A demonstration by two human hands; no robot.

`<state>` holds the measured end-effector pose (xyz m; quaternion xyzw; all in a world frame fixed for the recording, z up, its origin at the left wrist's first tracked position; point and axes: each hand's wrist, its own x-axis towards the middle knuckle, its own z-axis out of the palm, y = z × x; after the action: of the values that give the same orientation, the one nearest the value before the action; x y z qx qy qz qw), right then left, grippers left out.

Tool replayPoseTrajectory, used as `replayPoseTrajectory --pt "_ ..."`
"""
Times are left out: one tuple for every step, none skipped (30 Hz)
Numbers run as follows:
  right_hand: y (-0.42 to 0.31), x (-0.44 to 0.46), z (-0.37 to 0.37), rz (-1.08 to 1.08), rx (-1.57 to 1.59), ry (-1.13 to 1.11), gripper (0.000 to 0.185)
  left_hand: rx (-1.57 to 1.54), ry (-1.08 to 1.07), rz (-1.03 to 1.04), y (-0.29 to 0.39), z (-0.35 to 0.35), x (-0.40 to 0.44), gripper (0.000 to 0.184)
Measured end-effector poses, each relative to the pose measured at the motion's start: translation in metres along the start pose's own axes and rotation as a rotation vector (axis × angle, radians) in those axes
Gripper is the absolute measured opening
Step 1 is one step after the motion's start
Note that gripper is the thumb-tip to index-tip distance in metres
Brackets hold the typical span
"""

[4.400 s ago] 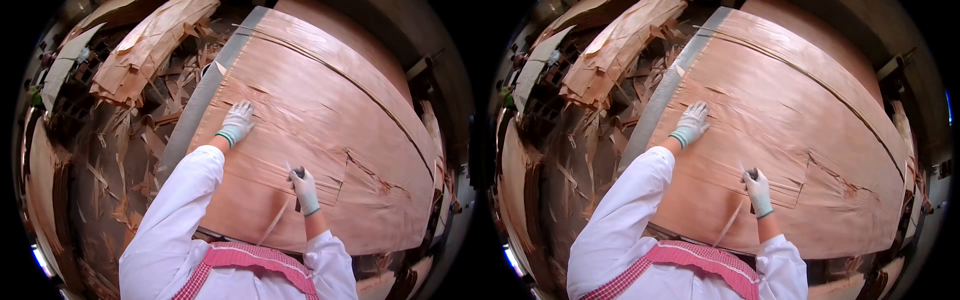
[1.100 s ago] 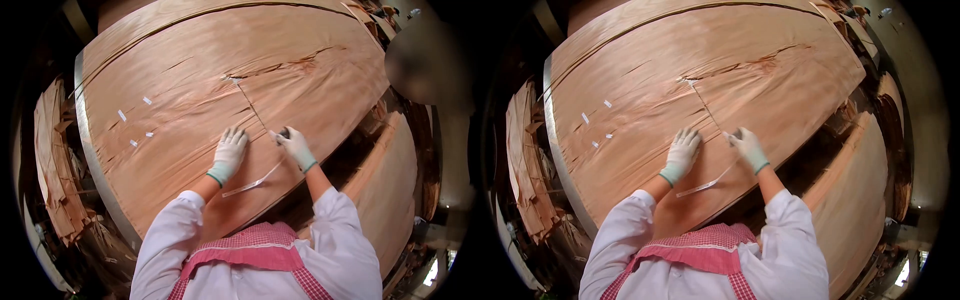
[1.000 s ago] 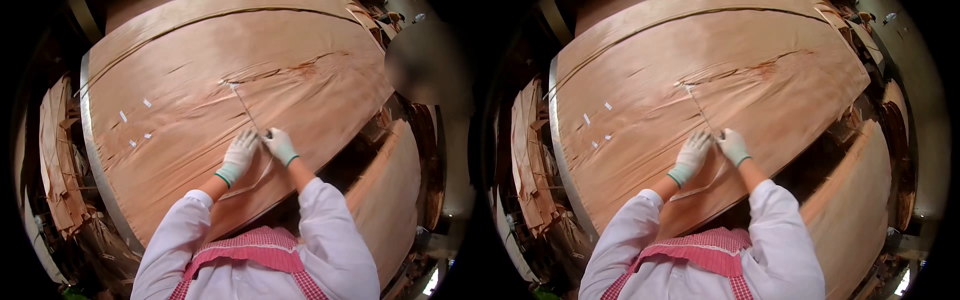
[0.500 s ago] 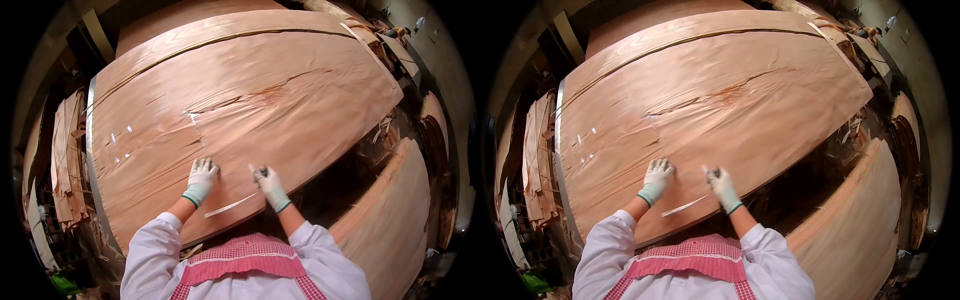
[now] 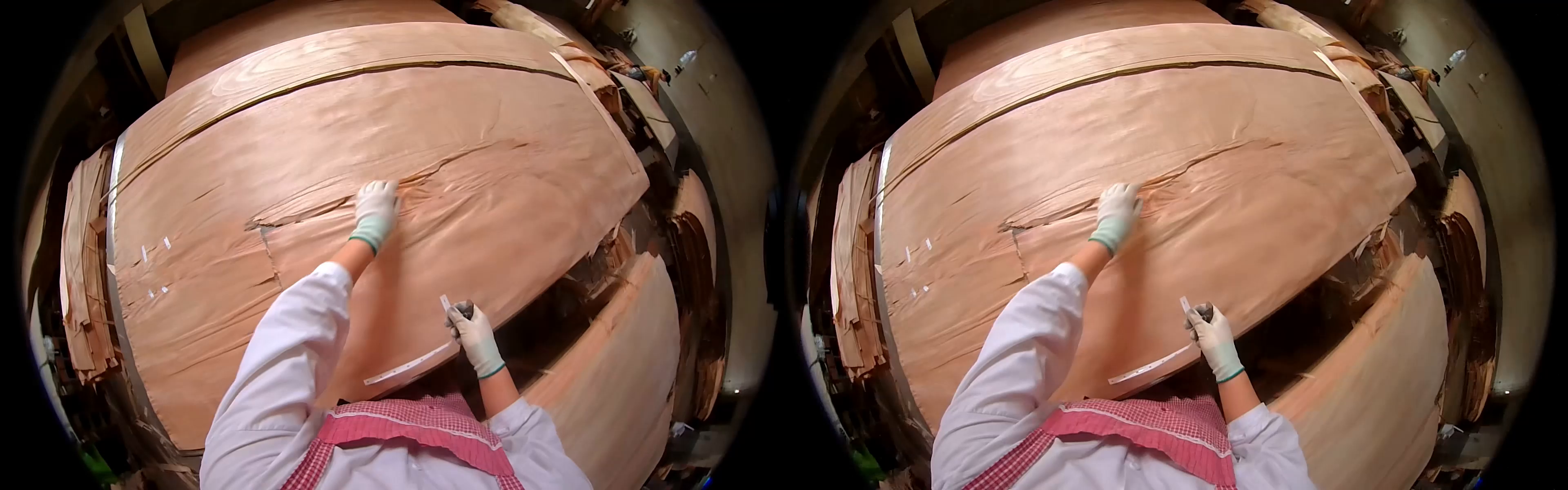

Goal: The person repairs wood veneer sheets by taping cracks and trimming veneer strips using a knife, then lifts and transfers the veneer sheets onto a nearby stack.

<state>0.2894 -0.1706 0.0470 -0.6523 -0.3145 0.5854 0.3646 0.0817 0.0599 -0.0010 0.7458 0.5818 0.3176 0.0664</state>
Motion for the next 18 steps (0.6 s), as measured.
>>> replayPoseTrajectory --pt "-0.006 0.007 -0.004 0.019 0.000 -0.004 0.013 -0.019 0.023 0.008 0.004 0.013 0.016 0.027" --pt "-0.014 0.012 -0.006 0.035 -0.005 -0.010 0.012 -0.039 0.051 0.011 0.005 0.028 0.029 0.026" --pt "-0.022 0.020 -0.011 0.054 -0.015 -0.021 0.012 -0.058 0.081 0.009 0.006 0.043 0.040 0.025" --pt "-0.026 0.031 -0.017 0.055 -0.026 -0.056 0.014 -0.062 -0.009 -0.061 0.007 0.053 0.044 0.026" --pt "-0.028 0.042 -0.024 0.054 -0.048 -0.077 0.015 -0.050 0.007 -0.092 0.007 0.063 0.040 0.026" --pt "-0.032 0.056 -0.030 0.048 -0.069 -0.102 0.016 -0.033 0.027 -0.121 0.008 0.070 0.035 0.026" --pt "-0.040 0.075 -0.036 0.029 -0.088 -0.133 0.017 -0.010 0.059 -0.145 0.011 0.071 0.038 0.026" --pt "-0.049 0.094 -0.045 0.004 -0.107 -0.169 0.018 -0.015 0.060 -0.167 0.014 0.073 0.040 0.022" --pt "-0.056 0.110 -0.050 -0.021 -0.121 -0.201 0.019 -0.020 0.058 -0.184 0.015 0.072 0.040 0.018" --pt "-0.063 0.125 -0.056 -0.035 -0.136 -0.229 0.020 -0.030 0.046 -0.207 0.018 0.074 0.038 0.014" --pt "-0.071 0.137 -0.058 -0.044 -0.150 -0.226 0.020 -0.040 0.069 -0.208 0.020 0.075 0.036 0.012" --pt "-0.083 0.153 -0.057 -0.058 -0.168 -0.223 0.020 -0.051 0.098 -0.209 0.021 0.077 0.035 0.011" --pt "-0.094 0.168 -0.054 -0.073 -0.184 -0.219 0.020 -0.063 0.127 -0.207 0.023 0.077 0.034 0.010" --pt "-0.098 0.188 -0.051 -0.128 -0.198 -0.218 0.020 -0.056 0.136 -0.210 0.025 0.076 0.033 0.010" --pt "-0.096 0.213 -0.045 -0.184 -0.209 -0.214 0.020 -0.051 0.145 -0.210 0.026 0.075 0.033 0.011" --pt "-0.089 0.242 -0.036 -0.274 -0.243 -0.202 0.020 -0.047 0.154 -0.207 0.027 0.074 0.033 0.012" --pt "-0.087 0.266 -0.026 -0.365 -0.275 -0.188 0.019 -0.040 0.151 -0.214 0.026 0.075 0.033 0.012" --pt "-0.098 0.277 -0.014 -0.314 -0.257 -0.202 0.020 -0.036 0.149 -0.218 0.024 0.077 0.033 0.013"
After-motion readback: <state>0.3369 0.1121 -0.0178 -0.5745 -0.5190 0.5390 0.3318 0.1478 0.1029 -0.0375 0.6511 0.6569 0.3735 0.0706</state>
